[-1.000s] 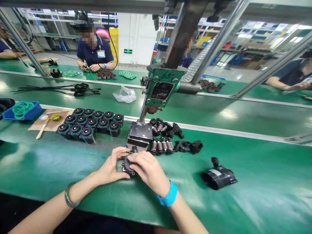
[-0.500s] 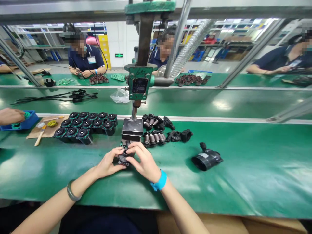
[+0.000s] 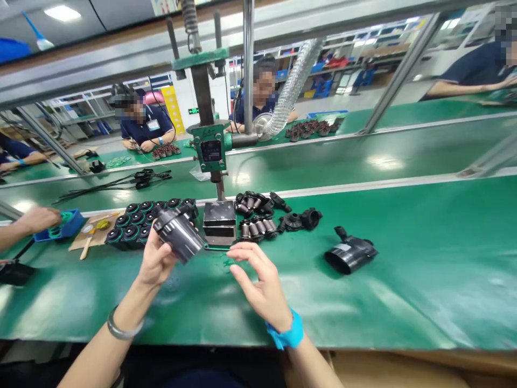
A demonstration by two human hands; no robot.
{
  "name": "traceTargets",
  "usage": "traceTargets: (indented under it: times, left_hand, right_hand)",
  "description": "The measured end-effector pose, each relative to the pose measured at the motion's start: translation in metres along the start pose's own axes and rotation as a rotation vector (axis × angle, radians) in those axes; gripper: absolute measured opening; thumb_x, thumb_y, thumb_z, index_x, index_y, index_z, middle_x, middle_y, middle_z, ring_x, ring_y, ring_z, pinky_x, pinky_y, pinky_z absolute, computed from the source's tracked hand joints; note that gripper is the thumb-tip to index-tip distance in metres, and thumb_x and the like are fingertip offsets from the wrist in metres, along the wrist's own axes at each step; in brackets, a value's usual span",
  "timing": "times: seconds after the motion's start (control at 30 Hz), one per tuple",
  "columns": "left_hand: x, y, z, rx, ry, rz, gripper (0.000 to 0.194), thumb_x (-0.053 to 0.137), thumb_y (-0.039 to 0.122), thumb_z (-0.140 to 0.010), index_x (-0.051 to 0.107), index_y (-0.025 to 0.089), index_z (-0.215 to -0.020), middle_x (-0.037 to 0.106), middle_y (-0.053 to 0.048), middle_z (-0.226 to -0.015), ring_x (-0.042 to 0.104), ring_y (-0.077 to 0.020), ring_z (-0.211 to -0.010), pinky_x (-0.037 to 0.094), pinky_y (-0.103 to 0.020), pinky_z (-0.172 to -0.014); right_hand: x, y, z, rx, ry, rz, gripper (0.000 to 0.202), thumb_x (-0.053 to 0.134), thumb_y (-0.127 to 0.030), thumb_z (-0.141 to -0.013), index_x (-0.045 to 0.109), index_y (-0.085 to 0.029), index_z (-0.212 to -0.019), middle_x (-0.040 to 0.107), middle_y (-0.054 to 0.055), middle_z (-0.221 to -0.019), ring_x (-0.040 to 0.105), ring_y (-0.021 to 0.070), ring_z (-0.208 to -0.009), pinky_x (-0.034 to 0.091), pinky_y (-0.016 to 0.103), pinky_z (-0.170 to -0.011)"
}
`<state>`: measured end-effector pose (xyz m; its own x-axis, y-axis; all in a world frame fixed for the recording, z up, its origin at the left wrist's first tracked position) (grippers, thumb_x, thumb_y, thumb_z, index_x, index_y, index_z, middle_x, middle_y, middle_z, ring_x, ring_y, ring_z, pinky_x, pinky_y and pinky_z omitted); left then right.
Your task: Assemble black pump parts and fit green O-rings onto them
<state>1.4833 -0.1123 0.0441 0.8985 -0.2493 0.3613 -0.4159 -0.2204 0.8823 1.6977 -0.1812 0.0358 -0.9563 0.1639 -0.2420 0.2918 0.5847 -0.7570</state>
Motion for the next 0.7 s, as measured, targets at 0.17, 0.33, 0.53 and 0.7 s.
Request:
traceTargets:
  times: [0.17, 0.33, 0.53, 0.7]
  left_hand:
    - [0.010, 0.002, -0.005, -0.098, 0.000, 0.099, 0.082, 0.049, 0.083, -0.069, 0.045, 0.025, -0.126, 0.051, -0.011, -0.135, 0.041, -0.0328, -0.135, 0.041, -0.049, -0.107]
    - [0.030, 0.010, -0.002, -0.079, 0.109, -0.100, 0.074, 0.007, 0.072, -0.085, 0.024, 0.031, -0.144, 0.034, -0.005, -0.149, -0.004, -0.0236, -0.150, 0.011, -0.056, -0.120]
    - [0.044, 0.009, 0.010, -0.072, 0.283, -0.091, 0.064, 0.000, 0.053, -0.090, 0.023, 0.027, -0.145, 0.034, -0.006, -0.150, -0.021, -0.0161, -0.147, -0.013, -0.058, -0.119]
    - [0.038, -0.008, 0.013, -0.125, 0.215, -0.086, 0.068, 0.005, 0.061, -0.087, 0.027, 0.027, -0.141, 0.035, -0.008, -0.149, -0.007, -0.0208, -0.150, 0.003, -0.060, -0.121]
  right_hand:
    - [0.021, -0.021, -0.003, -0.019, 0.014, -0.121, 0.014, 0.056, -0.021, -0.091, 0.064, -0.027, -0.102, 0.063, 0.005, -0.103, 0.062, 0.0176, -0.098, 0.052, 0.028, -0.083]
    - [0.036, -0.040, -0.006, -0.069, 0.010, -0.177, 0.012, 0.057, -0.021, -0.090, 0.065, -0.027, -0.097, 0.065, 0.005, -0.098, 0.065, 0.0167, -0.093, 0.054, 0.025, -0.080]
    - [0.046, -0.054, -0.005, -0.140, -0.016, -0.207, 0.011, 0.059, -0.022, -0.089, 0.065, -0.028, -0.095, 0.067, 0.003, -0.095, 0.067, 0.0146, -0.089, 0.055, 0.018, -0.078]
    - [0.051, -0.055, -0.001, -0.162, -0.050, -0.219, 0.012, 0.058, -0.020, -0.089, 0.065, -0.028, -0.094, 0.067, 0.003, -0.092, 0.068, 0.0148, -0.086, 0.056, 0.019, -0.075]
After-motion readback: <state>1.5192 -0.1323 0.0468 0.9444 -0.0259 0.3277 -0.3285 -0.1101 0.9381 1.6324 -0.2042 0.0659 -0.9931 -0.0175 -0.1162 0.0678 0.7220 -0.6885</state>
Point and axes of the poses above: each hand's wrist, its own z-axis away from the middle knuckle, its own x-axis out of the palm, y = z × x, the point moved 6 cm from there along -z, towards the middle knuckle
